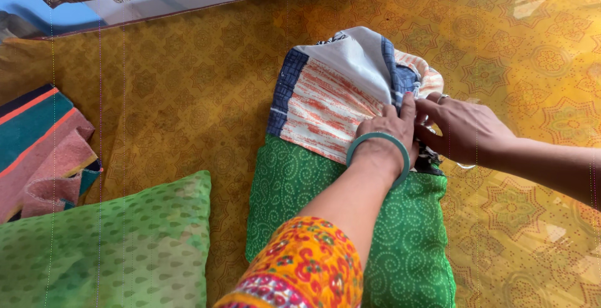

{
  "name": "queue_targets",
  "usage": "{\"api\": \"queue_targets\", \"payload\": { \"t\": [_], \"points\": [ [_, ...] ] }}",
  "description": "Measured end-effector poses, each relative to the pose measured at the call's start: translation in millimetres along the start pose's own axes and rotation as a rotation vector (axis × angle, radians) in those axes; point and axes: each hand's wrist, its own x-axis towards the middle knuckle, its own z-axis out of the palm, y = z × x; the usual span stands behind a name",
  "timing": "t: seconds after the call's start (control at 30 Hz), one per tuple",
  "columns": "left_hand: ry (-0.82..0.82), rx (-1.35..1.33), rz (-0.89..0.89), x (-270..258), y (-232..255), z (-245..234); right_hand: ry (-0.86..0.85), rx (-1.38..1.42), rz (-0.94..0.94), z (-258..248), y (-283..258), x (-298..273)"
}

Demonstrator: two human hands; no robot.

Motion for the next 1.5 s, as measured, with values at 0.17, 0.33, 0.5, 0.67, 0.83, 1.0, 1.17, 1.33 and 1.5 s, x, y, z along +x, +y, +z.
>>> {"api": "queue_targets", "payload": {
  "t": [0.17,0.33,0.5,0.67,0.83,1.0,1.17,1.33,1.5],
  "points": [
    [0.041,0.017,0.086,-8,-4,3,0.063,-0.058,0.059,6,10,-2],
    [0.199,0.045,0.130,-16,-6,16,0.223,-0.025,-0.069,5,17,-1],
    [0.161,0.058,0.111,-13,-4,25,0.045,0.009,0.094,3,13,-1],
    [0.086,0.053,0.078,-11,2,24,-0.101,-0.039,0.250,-6,7,3],
    [0.095,0.014,0.058,-16,5,24,-0.056,-0.058,0.145,-12,3,1],
    [0.069,0.008,0.047,-16,3,23,-0.048,-0.040,0.032,-19,-5,-8],
    [0.065,-0.027,0.045,-19,3,18,-0.073,-0.135,-0.119,-26,-15,-12],
    [-0.004,-0.014,0.001,-16,9,12,-0.147,-0.295,-0.087,-35,-9,-9],
    [-0.035,-0.042,-0.037,-13,12,10,-0.178,-0.418,-0.129,-34,-2,-6]
  ]
}}
